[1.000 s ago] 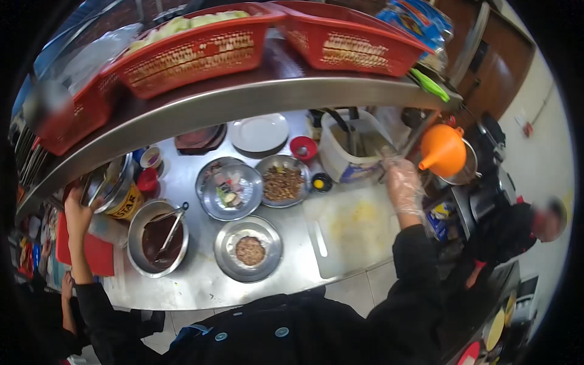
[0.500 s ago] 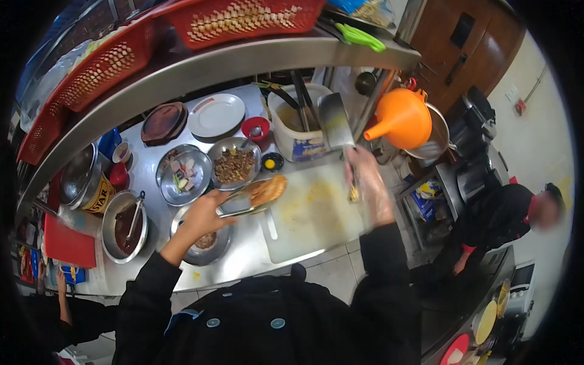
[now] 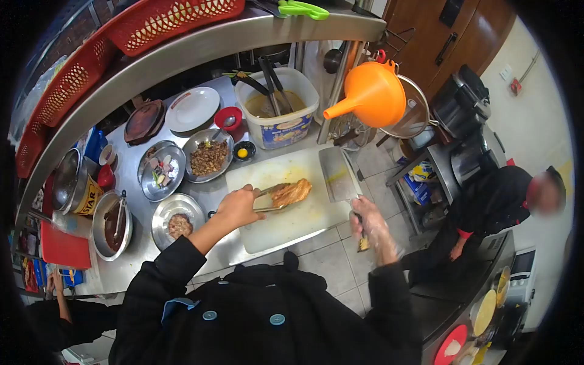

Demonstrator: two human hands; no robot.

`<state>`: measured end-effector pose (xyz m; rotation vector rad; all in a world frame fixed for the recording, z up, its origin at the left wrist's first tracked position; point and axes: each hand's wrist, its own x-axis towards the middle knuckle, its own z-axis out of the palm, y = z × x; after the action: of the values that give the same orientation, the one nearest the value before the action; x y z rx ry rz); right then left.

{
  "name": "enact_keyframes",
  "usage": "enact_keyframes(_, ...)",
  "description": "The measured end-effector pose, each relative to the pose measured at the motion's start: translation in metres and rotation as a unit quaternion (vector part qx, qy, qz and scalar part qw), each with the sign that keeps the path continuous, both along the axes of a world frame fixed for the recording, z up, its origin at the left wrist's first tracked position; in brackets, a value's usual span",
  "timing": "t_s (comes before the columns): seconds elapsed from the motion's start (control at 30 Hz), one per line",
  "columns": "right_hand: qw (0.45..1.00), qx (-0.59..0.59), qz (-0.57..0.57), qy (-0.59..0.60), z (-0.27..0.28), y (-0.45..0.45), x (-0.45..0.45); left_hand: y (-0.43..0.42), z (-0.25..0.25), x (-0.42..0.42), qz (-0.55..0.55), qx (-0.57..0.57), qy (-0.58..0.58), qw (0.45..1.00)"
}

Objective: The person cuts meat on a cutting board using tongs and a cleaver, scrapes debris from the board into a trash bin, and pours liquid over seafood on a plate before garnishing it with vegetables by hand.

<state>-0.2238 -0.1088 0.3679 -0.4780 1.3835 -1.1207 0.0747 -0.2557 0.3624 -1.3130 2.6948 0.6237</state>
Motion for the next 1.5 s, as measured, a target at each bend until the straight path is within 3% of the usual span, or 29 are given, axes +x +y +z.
enact_keyframes(0.03, 1.000, 0.008, -0.001, 0.002, -0.001, 0.010, 0.005, 0.003, -0.007, -0.009, 0.006, -0.002, 0.002, 1.000)
enact_keyframes(0.1, 0.962, -0.086, -0.033, 0.256, -0.001, 0.029, 0.024, 0.005, -0.005, -0.024, 0.024, 0.023, -0.017, 0.999)
enact_keyframes(0.13, 0.907, -0.065, 0.025, 0.415, -0.022, 0.038, 0.017, 0.004, -0.003, -0.030, 0.044, 0.035, -0.036, 0.998)
enact_keyframes(0.17, 0.907, -0.061, 0.022, 0.416, -0.021, 0.049, 0.023, 0.003, -0.004, -0.030, 0.040, 0.037, -0.036, 0.998)
enact_keyframes(0.23, 0.775, -0.128, 0.082, 0.613, -0.016, 0.065, 0.047, -0.003, -0.006, -0.016, 0.053, 0.065, -0.030, 0.996)
enact_keyframes(0.3, 0.777, -0.113, 0.090, 0.612, -0.022, 0.081, 0.070, -0.015, -0.027, 0.005, 0.049, 0.010, 0.009, 0.999)
enact_keyframes(0.37, 0.778, -0.100, 0.101, 0.611, -0.024, 0.085, 0.079, -0.030, -0.036, 0.019, 0.075, 0.110, 0.050, 0.990)
enact_keyframes(0.47, 0.768, -0.048, 0.136, 0.624, -0.015, 0.082, 0.086, -0.031, -0.044, 0.027, 0.087, 0.148, 0.092, 0.981)
enact_keyframes(0.57, 0.783, -0.087, 0.083, 0.610, 0.016, 0.068, 0.095, -0.029, -0.045, 0.029, 0.094, 0.186, 0.087, 0.974)
enact_keyframes(0.63, 0.743, -0.211, -0.040, 0.634, 0.025, 0.060, 0.101, -0.028, -0.045, 0.029, 0.090, 0.182, 0.085, 0.975)
enact_keyframes(0.67, 0.706, -0.244, -0.024, 0.664, 0.007, 0.061, 0.097, -0.027, -0.044, 0.028, 0.091, 0.181, 0.083, 0.976)
enact_keyframes(0.7, 0.706, -0.244, -0.025, 0.664, -0.009, 0.065, 0.094, -0.027, -0.044, 0.029, 0.090, 0.180, 0.080, 0.976)
enact_keyframes(0.77, 0.748, -0.016, 0.199, 0.633, -0.029, 0.073, 0.092, -0.023, -0.048, 0.032, 0.075, 0.163, 0.079, 0.981)
enact_keyframes(0.83, 0.750, -0.035, 0.197, 0.631, -0.033, 0.072, 0.087, -0.027, -0.048, 0.032, 0.069, 0.143, 0.081, 0.984)
enact_keyframes(0.9, 0.760, -0.040, 0.159, 0.629, 0.008, 0.064, 0.093, -0.023, -0.042, 0.028, 0.093, 0.179, 0.070, 0.977)
enact_keyframes(0.93, 0.774, -0.140, 0.080, 0.613, 0.018, 0.062, 0.097, -0.022, -0.042, 0.028, 0.093, 0.181, 0.070, 0.977)
enact_keyframes(0.97, 0.774, -0.139, 0.081, 0.612, 0.024, 0.062, 0.104, -0.021, -0.043, 0.029, 0.094, 0.176, 0.076, 0.977)
enact_keyframes(1.07, 0.728, -0.197, -0.001, 0.657, 0.010, 0.071, 0.112, -0.022, -0.047, 0.030, 0.089, 0.166, 0.081, 0.979)
enact_keyframes(1.13, 0.784, -0.075, 0.176, 0.590, -0.049, 0.086, 0.099, -0.020, -0.050, 0.032, 0.084, 0.160, 0.080, 0.980)
enact_keyframes(1.23, 0.780, 0.022, 0.196, 0.594, 0.004, 0.072, 0.109, -0.016, -0.052, 0.034, 0.083, 0.163, 0.085, 0.979)
enact_keyframes(1.3, 0.782, -0.049, 0.146, 0.603, 0.027, 0.066, 0.119, -0.021, -0.053, 0.031, 0.080, 0.157, 0.087, 0.981)
enact_keyframes(1.33, 0.760, -0.156, 0.073, 0.626, 0.031, 0.065, 0.125, -0.021, -0.054, 0.031, 0.081, 0.158, 0.088, 0.980)
enact_keyframes(1.4, 0.738, -0.249, 0.021, 0.627, 0.037, 0.072, 0.132, -0.019, -0.050, 0.032, 0.083, 0.161, 0.090, 0.979)
enact_keyframes(1.43, 0.738, -0.249, 0.020, 0.627, 0.023, 0.080, 0.132, -0.020, -0.050, 0.033, 0.083, 0.160, 0.089, 0.979)
enact_keyframes(1.5, 0.771, 0.044, 0.252, 0.583, -0.007, 0.086, 0.128, -0.020, -0.051, 0.032, 0.086, 0.169, 0.089, 0.978)
